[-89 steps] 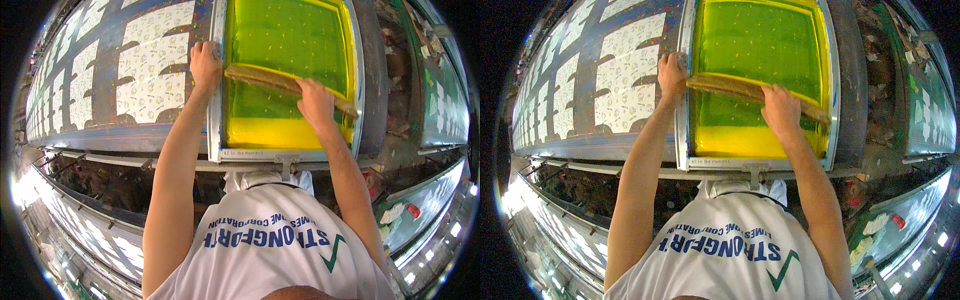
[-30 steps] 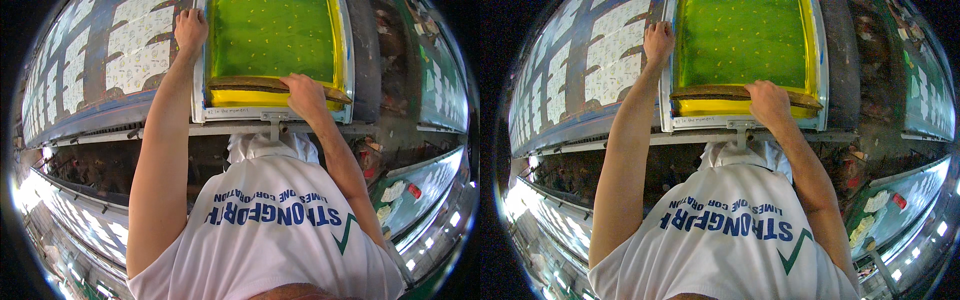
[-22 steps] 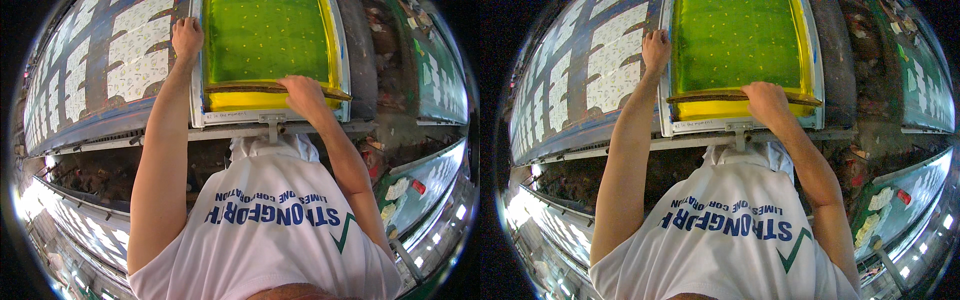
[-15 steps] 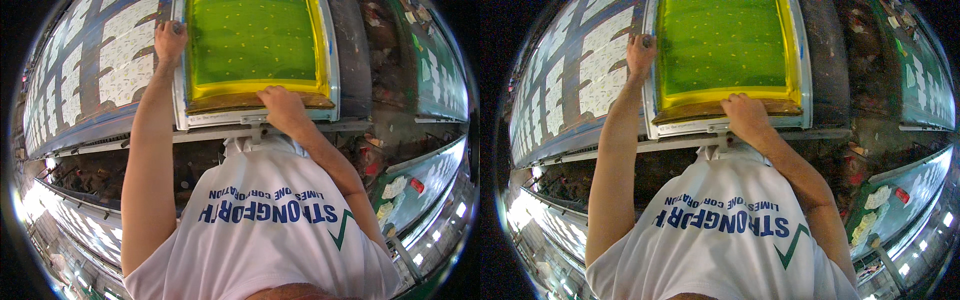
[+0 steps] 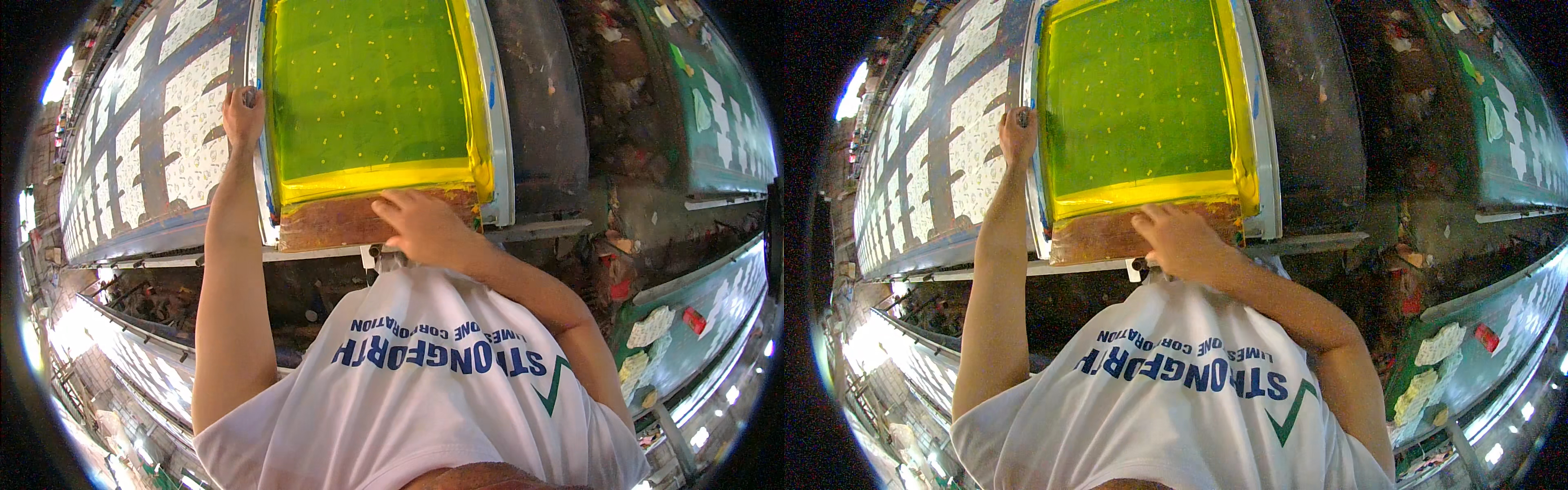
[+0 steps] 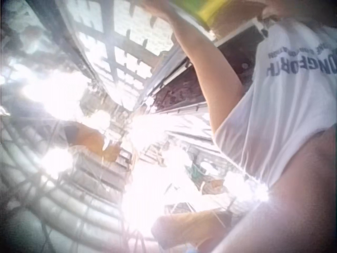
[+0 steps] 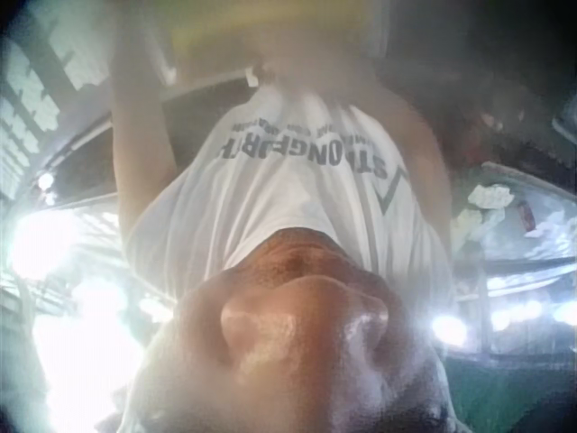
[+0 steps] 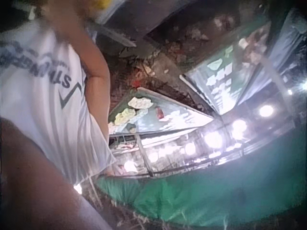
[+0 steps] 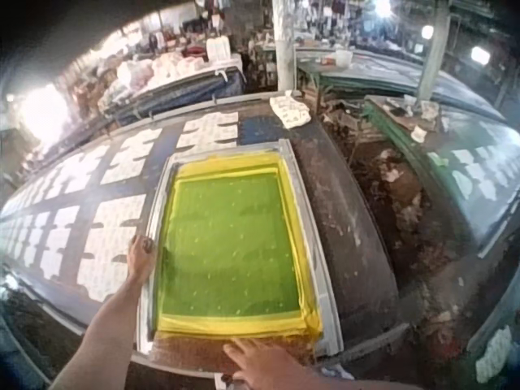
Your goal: The person uses a squeegee to pull green ink across a screen printing frame, repeatedly coating the mesh to transfer ink onto the substrate below. The person maintains steady pressure and consistent strokes throughout the process.
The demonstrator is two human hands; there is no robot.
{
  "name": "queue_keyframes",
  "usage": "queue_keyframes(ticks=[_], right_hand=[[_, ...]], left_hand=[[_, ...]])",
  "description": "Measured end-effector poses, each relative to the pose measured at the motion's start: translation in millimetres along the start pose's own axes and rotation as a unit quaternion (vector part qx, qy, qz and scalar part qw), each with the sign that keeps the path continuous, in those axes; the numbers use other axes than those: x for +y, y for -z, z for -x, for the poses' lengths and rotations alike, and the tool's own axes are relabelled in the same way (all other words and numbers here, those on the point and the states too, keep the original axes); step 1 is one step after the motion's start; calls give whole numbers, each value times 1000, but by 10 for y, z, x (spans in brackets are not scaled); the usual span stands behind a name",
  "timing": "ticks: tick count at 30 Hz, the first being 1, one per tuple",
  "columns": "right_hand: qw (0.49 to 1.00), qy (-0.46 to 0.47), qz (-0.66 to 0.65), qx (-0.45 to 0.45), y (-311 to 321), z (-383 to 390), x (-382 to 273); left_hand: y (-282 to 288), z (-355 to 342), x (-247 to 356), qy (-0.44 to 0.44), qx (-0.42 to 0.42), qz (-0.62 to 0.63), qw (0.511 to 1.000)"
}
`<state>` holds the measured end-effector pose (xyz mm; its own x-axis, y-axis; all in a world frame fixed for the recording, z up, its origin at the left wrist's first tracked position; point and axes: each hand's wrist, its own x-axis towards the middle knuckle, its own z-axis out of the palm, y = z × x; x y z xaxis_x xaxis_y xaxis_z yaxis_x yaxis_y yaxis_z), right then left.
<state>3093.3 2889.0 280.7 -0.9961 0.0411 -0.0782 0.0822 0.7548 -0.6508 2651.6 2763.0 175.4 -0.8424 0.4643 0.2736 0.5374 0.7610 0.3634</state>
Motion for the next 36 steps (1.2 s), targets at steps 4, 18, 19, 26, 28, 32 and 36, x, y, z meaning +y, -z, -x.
queue_keyframes(ticks=[4, 18, 19, 26, 28, 32, 36], right_hand=[[986, -109, -12, 125, 404, 244, 514], [884, -397, 41, 245, 640, 83, 1563], [884, -384, 38, 264, 643, 75, 1558], [879, -342, 26, 331, 806, 120, 1367], [886, -309, 28, 345, 884, 152, 1267], [893, -248, 55, 372, 979, 168, 1158], [893, -220, 48, 390, 1002, 155, 1189]], left_hand=[[-18, -3, -59, -13, 5, 9, 1000], [116, 84, 5, -26, 39, 51, 998], [130, 94, 12, -14, 29, 47, 998], [151, 108, -10, 24, 17, 55, 998], [150, 126, -29, 26, 30, 59, 997], [204, 77, -103, -7, 7, 97, 995], [377, 2, -174, -9, -32, 109, 994]])
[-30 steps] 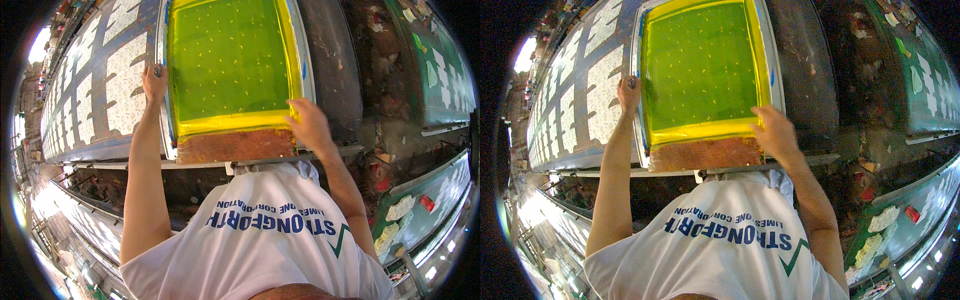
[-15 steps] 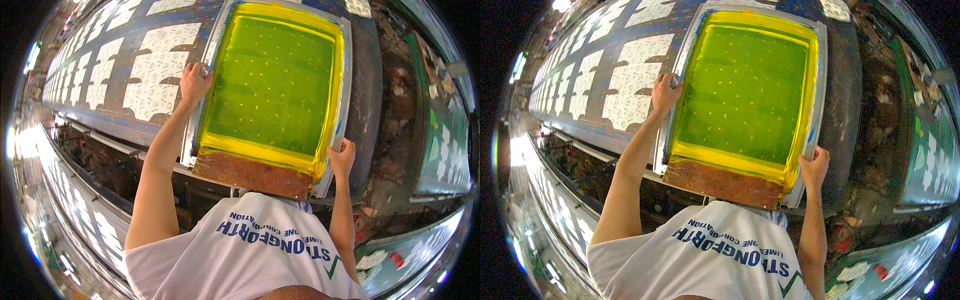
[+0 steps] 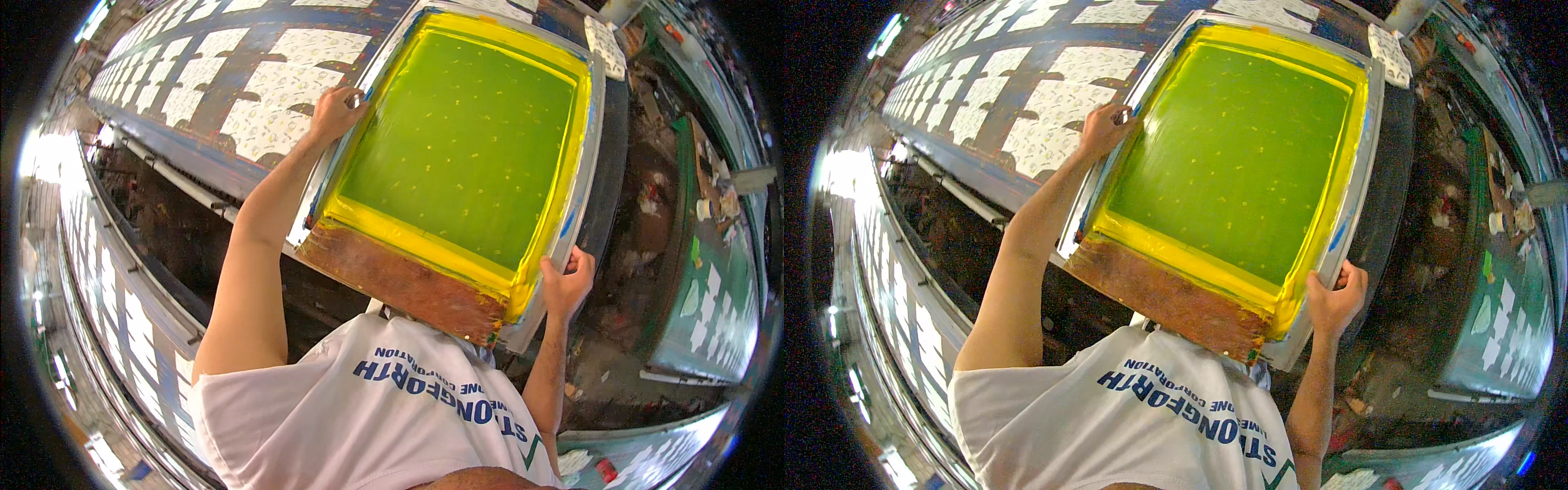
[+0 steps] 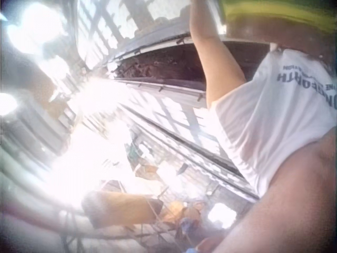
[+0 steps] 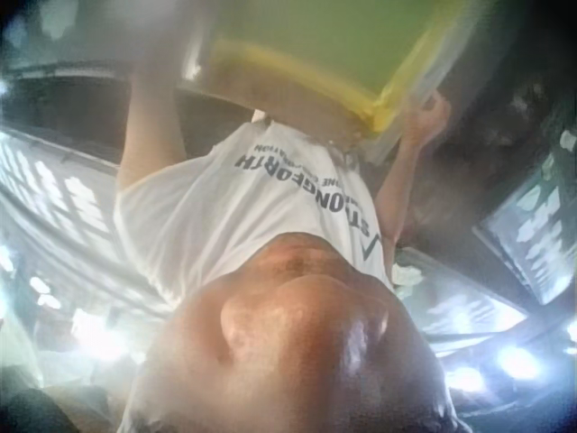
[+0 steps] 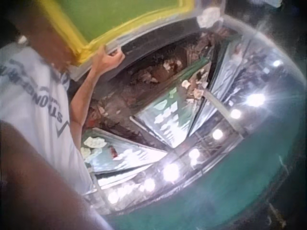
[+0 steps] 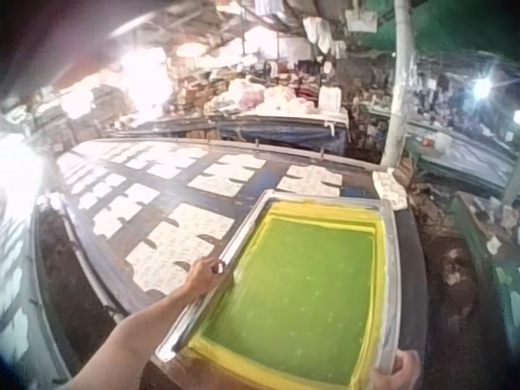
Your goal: The person uses a squeegee to pull green ink across a screen printing frame, repeatedly coating the mesh to transfer ink onto the substrate below. The person maintains steady pressure and consistent strokes throughout the process.
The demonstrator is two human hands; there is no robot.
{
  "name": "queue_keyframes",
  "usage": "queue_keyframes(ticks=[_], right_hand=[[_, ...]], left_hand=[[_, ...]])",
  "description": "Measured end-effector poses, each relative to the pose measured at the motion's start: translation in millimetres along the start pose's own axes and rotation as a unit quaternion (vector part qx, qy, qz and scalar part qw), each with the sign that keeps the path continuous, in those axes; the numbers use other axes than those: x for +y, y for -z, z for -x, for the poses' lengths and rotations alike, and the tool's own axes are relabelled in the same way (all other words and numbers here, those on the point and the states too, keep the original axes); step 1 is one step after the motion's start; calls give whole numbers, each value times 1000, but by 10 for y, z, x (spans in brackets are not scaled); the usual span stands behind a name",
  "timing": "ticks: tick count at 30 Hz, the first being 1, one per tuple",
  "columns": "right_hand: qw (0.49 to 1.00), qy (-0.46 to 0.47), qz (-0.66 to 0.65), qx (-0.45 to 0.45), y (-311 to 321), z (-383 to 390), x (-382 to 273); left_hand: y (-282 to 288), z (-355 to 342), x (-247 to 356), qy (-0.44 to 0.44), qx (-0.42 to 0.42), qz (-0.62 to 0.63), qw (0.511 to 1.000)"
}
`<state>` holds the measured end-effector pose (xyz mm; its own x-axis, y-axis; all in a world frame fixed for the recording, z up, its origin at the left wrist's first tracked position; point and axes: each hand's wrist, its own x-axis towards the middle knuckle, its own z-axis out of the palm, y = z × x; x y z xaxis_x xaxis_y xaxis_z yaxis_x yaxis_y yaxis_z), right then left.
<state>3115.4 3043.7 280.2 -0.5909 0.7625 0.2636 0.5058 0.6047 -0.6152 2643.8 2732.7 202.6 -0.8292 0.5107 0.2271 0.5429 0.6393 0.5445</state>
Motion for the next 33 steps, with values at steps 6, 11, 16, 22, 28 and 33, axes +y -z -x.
queue_keyframes(ticks=[6, 11, 16, 22, 28, 33], right_hand=[[999, 17, -40, -17, -18, -159, 205], [988, 85, -113, -59, 13, -328, 454], [973, 142, -130, -126, 71, -550, 537], [930, 233, -212, -186, -389, -607, 394], [859, 332, -281, -270, -321, -548, -132], [742, 477, -331, -334, -140, -81, -565]], left_hand=[[521, 363, 165, -15, 72, -19, 997], [886, 1291, 464, 33, 151, -85, 984], [1279, 2291, 823, 107, 211, -179, 955], [1524, 3612, 1164, 163, 343, -242, 893], [1753, 5175, 1990, 272, 413, -273, 825], [1520, 6793, 3174, 367, 454, -376, 720]])
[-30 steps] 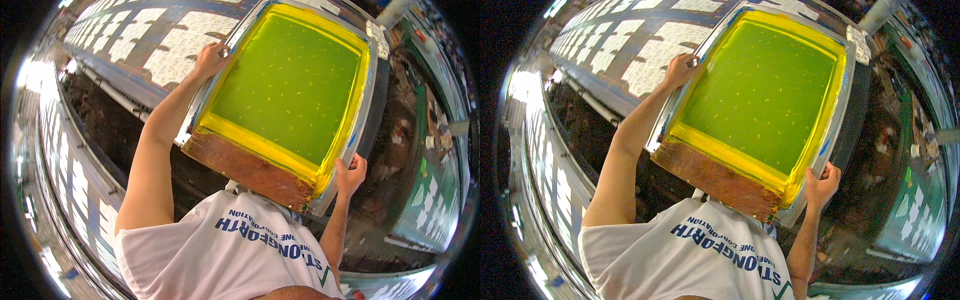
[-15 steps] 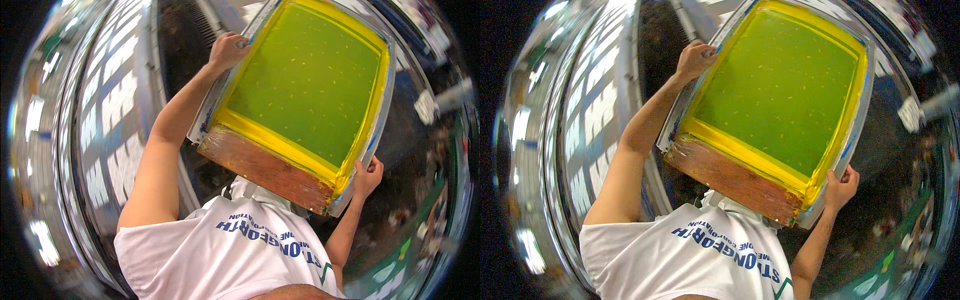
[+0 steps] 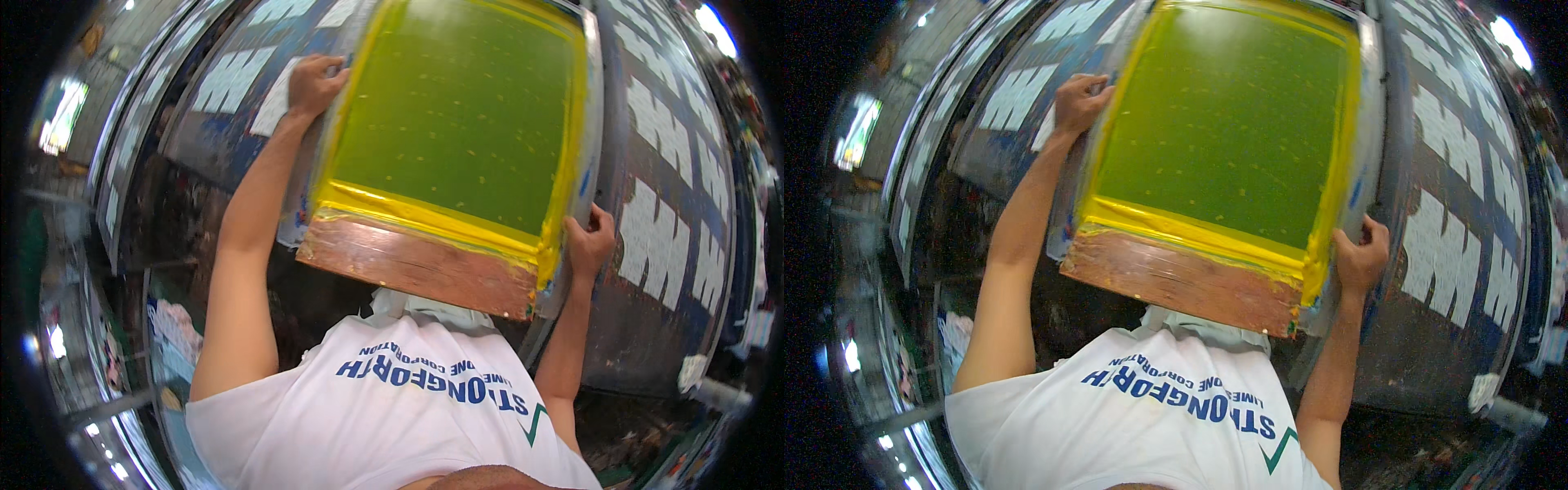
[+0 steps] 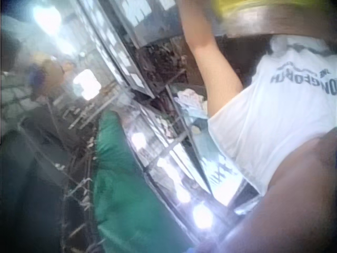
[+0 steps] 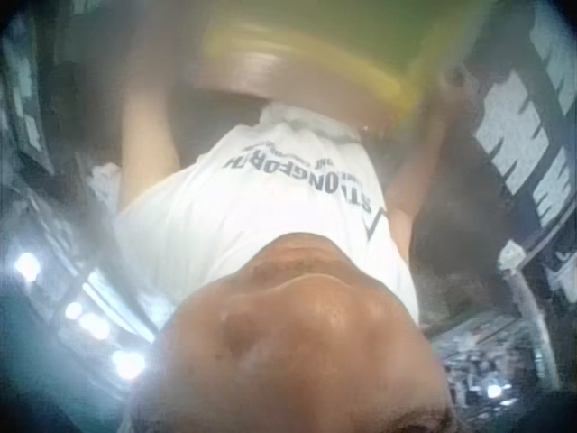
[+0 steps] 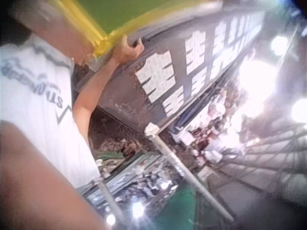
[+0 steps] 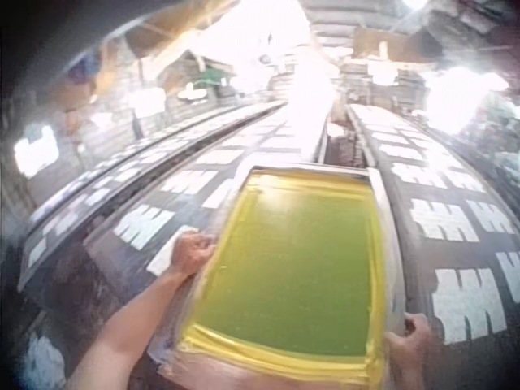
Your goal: The person uses a squeegee to pull green ink across a screen printing frame, repeatedly coating the mesh to transfer ink onto the substrate below. The person maintains steady pressure and consistent strokes throughout the process.
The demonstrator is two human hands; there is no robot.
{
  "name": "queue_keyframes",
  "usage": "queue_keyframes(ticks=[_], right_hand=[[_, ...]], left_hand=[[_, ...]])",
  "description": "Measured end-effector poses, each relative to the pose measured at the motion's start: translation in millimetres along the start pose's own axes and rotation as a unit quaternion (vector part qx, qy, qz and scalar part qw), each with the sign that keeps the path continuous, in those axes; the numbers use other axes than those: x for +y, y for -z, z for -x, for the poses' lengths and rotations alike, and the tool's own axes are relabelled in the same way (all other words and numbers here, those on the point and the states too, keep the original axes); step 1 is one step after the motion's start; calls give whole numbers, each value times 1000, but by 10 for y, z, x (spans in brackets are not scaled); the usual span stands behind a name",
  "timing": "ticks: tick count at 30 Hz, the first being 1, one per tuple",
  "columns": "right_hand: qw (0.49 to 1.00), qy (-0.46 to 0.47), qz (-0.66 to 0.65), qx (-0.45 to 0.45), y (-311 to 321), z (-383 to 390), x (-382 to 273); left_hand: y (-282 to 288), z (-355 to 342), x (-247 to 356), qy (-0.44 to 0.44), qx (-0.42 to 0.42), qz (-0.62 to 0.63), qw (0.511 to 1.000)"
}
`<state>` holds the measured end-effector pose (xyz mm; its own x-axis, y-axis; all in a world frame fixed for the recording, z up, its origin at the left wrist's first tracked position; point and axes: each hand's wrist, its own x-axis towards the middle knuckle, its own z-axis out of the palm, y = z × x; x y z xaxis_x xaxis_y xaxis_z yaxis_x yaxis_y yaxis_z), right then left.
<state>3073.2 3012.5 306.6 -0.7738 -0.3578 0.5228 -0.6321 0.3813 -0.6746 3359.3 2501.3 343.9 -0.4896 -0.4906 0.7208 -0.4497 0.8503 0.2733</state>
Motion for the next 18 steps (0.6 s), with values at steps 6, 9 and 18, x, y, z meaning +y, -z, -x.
queue_keyframes(ticks=[6, 9, 18], right_hand=[[977, 119, -94, -148, -298, 204, -378], [949, 122, -168, -239, -594, 336, -748], [863, 248, -214, -385, -1652, 397, -1662]], left_hand=[[1890, 1907, 48, 136, 49, -103, 984], [2567, 2706, 95, 233, 65, -156, 958], [3421, 4464, 323, 409, 114, -284, 860]])
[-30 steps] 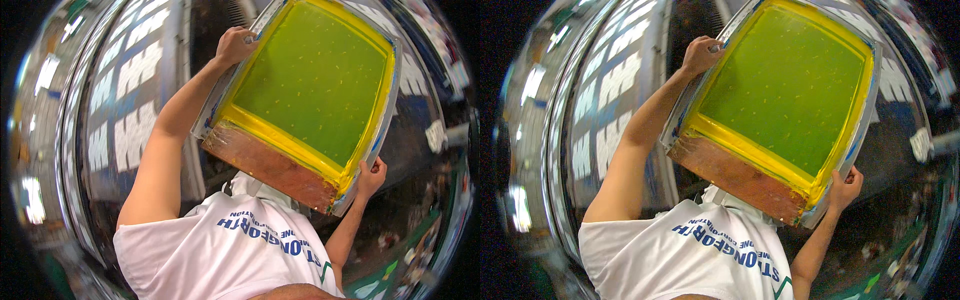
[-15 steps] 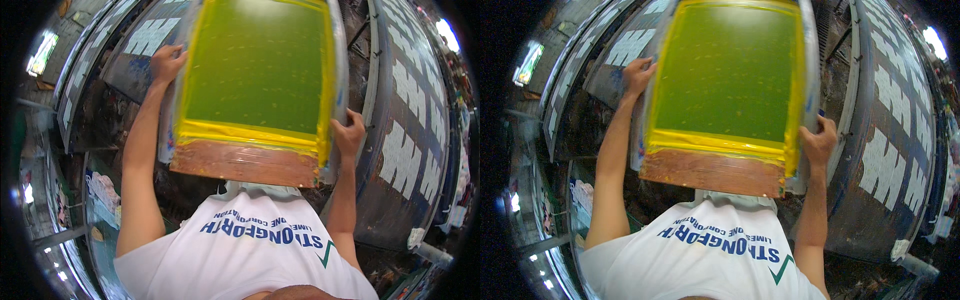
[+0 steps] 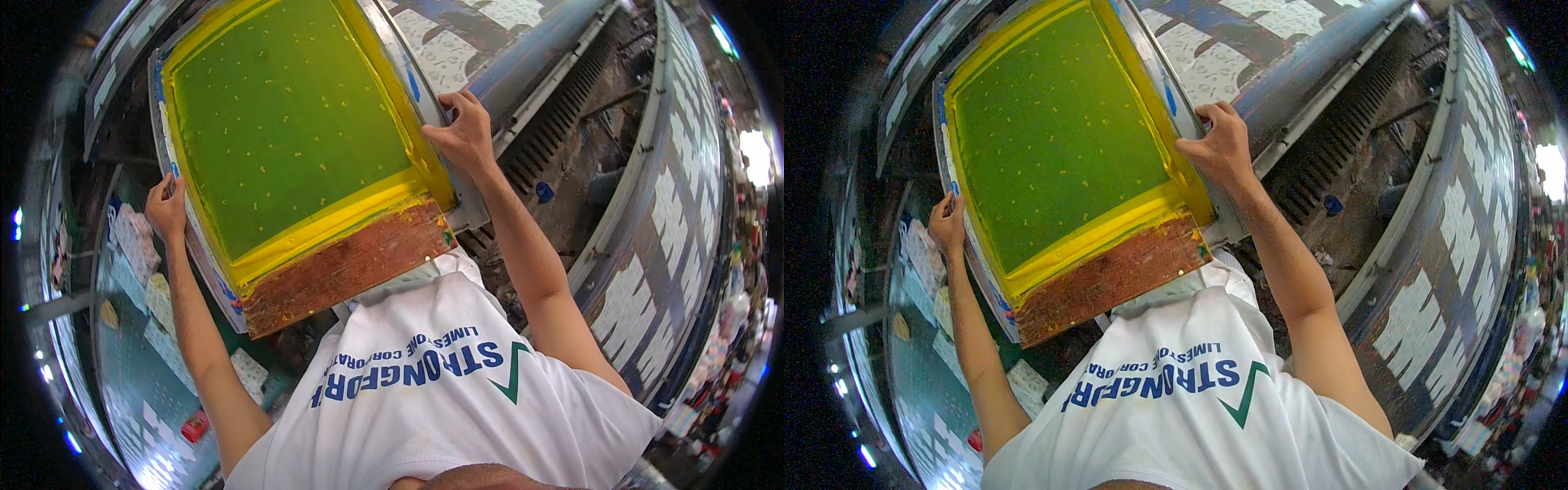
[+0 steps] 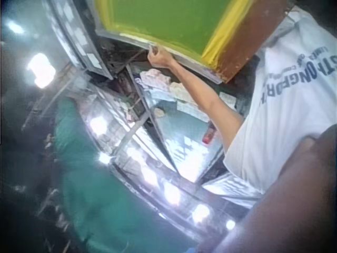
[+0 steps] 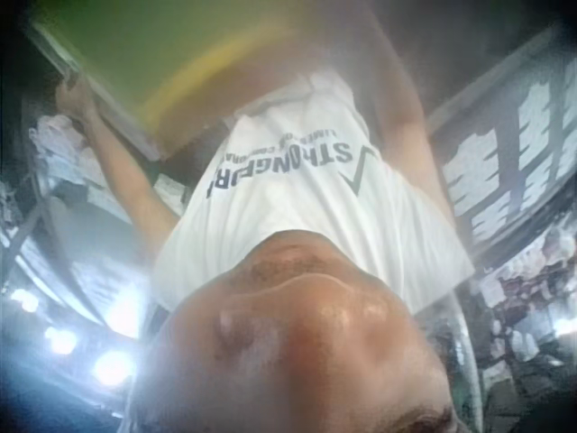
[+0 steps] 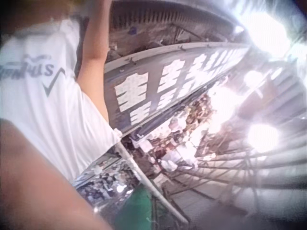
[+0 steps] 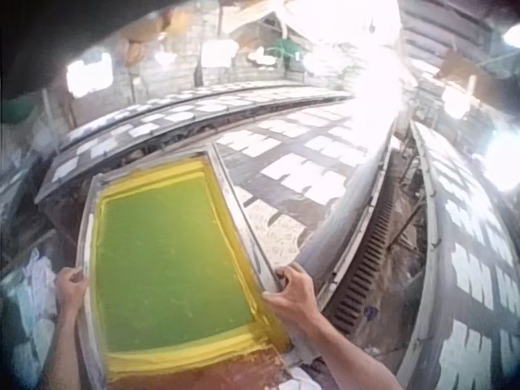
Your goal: The person uses a squeegee to pull green ink across a screen printing frame, repeatedly coating the mesh to transfer ink onto the substrate below. The person maintains steady pressure and consistent strokes throughout the process.
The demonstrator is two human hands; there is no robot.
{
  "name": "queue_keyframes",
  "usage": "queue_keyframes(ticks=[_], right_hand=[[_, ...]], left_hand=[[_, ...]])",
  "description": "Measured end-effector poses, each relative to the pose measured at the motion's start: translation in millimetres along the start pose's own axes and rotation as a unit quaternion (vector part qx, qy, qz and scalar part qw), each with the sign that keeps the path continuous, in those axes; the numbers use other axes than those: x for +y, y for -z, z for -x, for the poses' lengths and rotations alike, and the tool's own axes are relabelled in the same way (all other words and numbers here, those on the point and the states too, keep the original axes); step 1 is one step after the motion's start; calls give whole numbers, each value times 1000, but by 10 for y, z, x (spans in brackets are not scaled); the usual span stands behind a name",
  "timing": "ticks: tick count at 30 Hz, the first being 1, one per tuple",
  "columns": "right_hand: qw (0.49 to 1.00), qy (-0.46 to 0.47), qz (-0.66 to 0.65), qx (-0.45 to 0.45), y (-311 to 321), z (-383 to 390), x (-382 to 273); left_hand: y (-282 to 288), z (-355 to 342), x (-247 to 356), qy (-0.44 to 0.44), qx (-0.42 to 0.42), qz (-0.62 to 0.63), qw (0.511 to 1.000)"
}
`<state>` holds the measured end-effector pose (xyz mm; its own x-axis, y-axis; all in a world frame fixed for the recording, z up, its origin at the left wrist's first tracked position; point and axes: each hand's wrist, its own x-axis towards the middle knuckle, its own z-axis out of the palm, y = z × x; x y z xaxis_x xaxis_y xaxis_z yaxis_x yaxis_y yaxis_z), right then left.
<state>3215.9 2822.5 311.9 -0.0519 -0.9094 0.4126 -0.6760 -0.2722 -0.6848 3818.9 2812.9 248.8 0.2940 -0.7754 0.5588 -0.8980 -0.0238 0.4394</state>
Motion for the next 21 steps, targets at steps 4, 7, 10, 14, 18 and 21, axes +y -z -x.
queue_keyframes(ticks=[4, 7, 10, 14, 18, 21], right_hand=[[997, 40, -8, -61, -182, -476, 182], [992, 79, -11, -103, -293, -993, 471], [984, 139, 35, -107, -291, -1448, 856], [975, 171, 24, -141, -140, -2005, 1341], [979, 166, -12, -117, 101, -2552, 1781], [978, 78, 13, -193, 327, -2871, 2241]], left_hand=[[-47, 443, -78, 65, 17, -31, 997], [-138, 582, 107, 108, 17, -71, 992], [-170, 682, 443, 141, 11, -94, 985], [-511, 518, 957, 180, 10, -73, 981], [-990, 348, 1551, 213, -20, -136, 967], [-1347, 282, 1996, 204, -15, -151, 967]])
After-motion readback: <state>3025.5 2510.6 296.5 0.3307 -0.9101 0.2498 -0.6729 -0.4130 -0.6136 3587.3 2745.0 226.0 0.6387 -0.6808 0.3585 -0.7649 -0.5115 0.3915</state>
